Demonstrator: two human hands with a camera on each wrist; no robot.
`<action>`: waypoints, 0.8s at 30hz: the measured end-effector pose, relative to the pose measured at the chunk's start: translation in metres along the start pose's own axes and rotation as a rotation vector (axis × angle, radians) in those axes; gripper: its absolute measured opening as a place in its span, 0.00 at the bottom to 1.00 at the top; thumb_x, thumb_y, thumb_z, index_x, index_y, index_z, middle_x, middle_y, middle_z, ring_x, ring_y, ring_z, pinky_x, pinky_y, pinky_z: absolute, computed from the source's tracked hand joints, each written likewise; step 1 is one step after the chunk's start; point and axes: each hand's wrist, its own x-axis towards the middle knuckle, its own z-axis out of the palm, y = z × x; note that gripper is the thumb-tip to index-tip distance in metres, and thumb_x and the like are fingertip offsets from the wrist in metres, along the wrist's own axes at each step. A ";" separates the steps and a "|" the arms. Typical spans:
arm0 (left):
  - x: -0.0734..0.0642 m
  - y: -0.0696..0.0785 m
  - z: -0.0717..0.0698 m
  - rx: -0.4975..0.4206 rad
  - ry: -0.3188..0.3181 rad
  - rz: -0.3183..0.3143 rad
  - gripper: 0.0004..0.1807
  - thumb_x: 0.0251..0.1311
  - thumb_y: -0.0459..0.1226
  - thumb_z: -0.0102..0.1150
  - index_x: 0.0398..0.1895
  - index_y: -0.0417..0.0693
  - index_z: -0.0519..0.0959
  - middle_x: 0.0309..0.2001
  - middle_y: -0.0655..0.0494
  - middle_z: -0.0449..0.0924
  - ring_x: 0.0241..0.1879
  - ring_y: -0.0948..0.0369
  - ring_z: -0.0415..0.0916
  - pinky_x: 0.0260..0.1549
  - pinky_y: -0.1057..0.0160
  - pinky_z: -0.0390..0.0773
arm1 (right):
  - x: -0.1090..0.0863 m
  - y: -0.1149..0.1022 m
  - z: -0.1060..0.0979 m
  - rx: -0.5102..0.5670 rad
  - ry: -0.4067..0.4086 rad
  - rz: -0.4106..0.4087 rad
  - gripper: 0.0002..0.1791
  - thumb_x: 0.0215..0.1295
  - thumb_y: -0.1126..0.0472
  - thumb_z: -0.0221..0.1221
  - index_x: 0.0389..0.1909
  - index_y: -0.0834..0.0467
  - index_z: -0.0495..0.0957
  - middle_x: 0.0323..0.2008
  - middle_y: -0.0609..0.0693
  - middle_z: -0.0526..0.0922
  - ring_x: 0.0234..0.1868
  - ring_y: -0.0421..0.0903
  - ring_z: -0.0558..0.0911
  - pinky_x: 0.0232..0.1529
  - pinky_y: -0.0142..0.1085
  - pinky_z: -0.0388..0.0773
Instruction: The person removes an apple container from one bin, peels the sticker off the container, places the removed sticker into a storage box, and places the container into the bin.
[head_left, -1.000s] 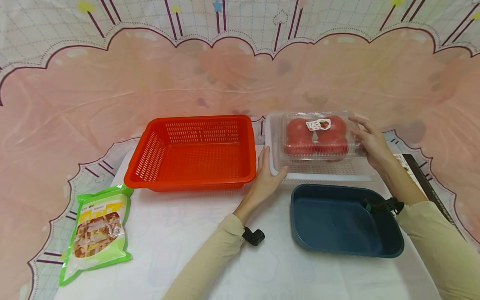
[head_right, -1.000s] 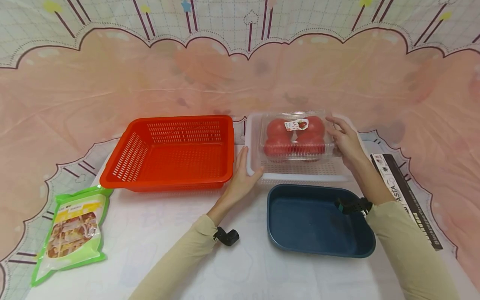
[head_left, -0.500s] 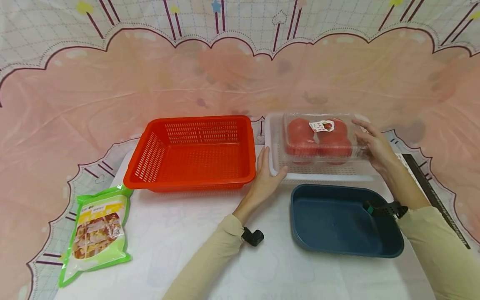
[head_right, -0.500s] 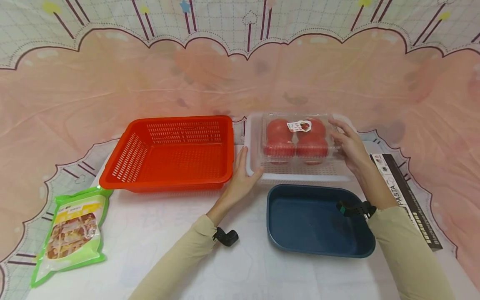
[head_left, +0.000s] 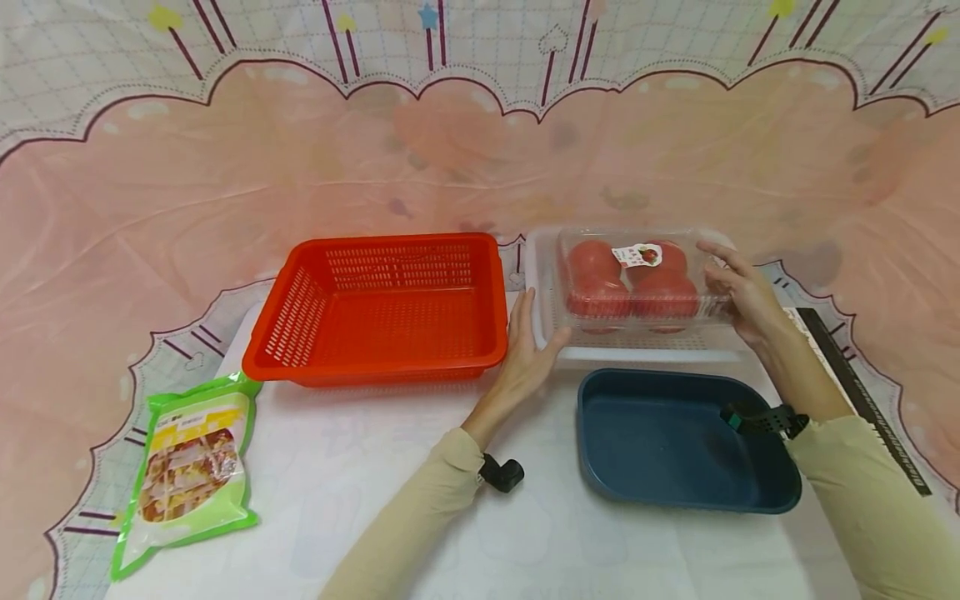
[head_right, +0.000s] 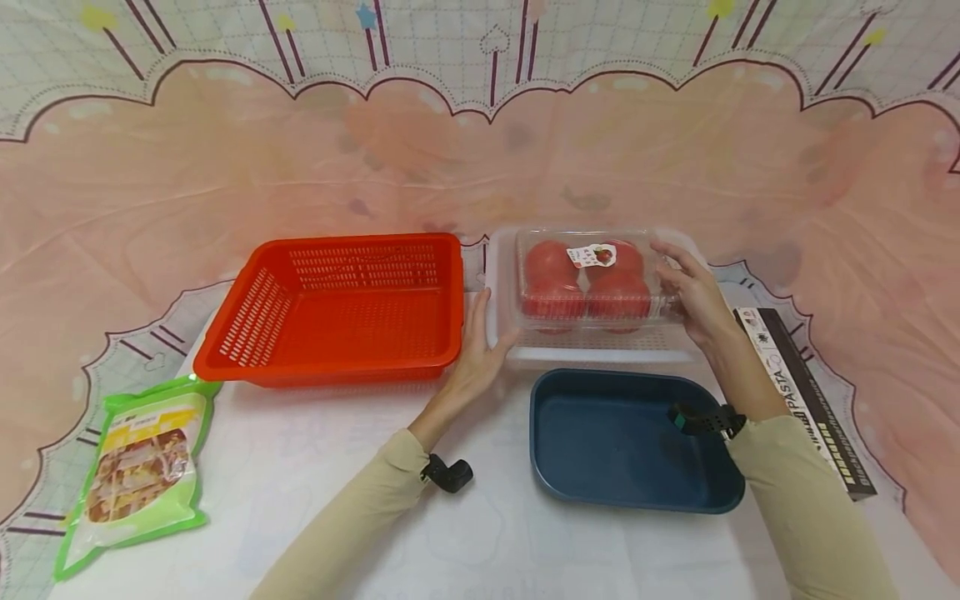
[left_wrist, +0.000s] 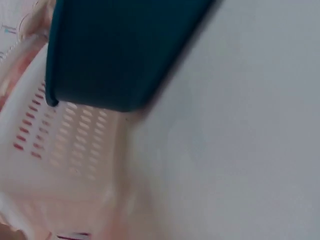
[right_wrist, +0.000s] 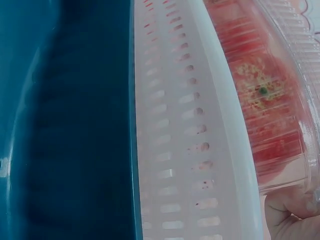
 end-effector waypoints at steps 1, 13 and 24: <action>0.000 0.004 0.000 0.009 0.013 0.017 0.46 0.60 0.63 0.48 0.78 0.66 0.42 0.79 0.59 0.37 0.77 0.52 0.42 0.71 0.36 0.52 | 0.000 0.000 0.000 -0.003 0.007 0.000 0.14 0.71 0.63 0.52 0.53 0.45 0.76 0.22 0.41 0.69 0.20 0.34 0.67 0.15 0.24 0.61; 0.042 0.056 -0.015 -0.050 -0.008 0.113 0.39 0.65 0.55 0.49 0.77 0.61 0.50 0.76 0.53 0.52 0.73 0.51 0.53 0.67 0.36 0.62 | -0.001 0.002 0.003 -0.008 0.045 0.003 0.14 0.70 0.62 0.54 0.52 0.43 0.77 0.23 0.41 0.71 0.21 0.33 0.70 0.14 0.23 0.64; 0.056 0.042 -0.024 -0.072 -0.064 0.024 0.34 0.66 0.56 0.49 0.75 0.69 0.55 0.73 0.54 0.60 0.61 0.50 0.72 0.56 0.49 0.78 | 0.000 0.002 0.012 -0.053 0.053 -0.014 0.15 0.71 0.62 0.52 0.52 0.42 0.77 0.20 0.39 0.71 0.21 0.33 0.70 0.13 0.24 0.60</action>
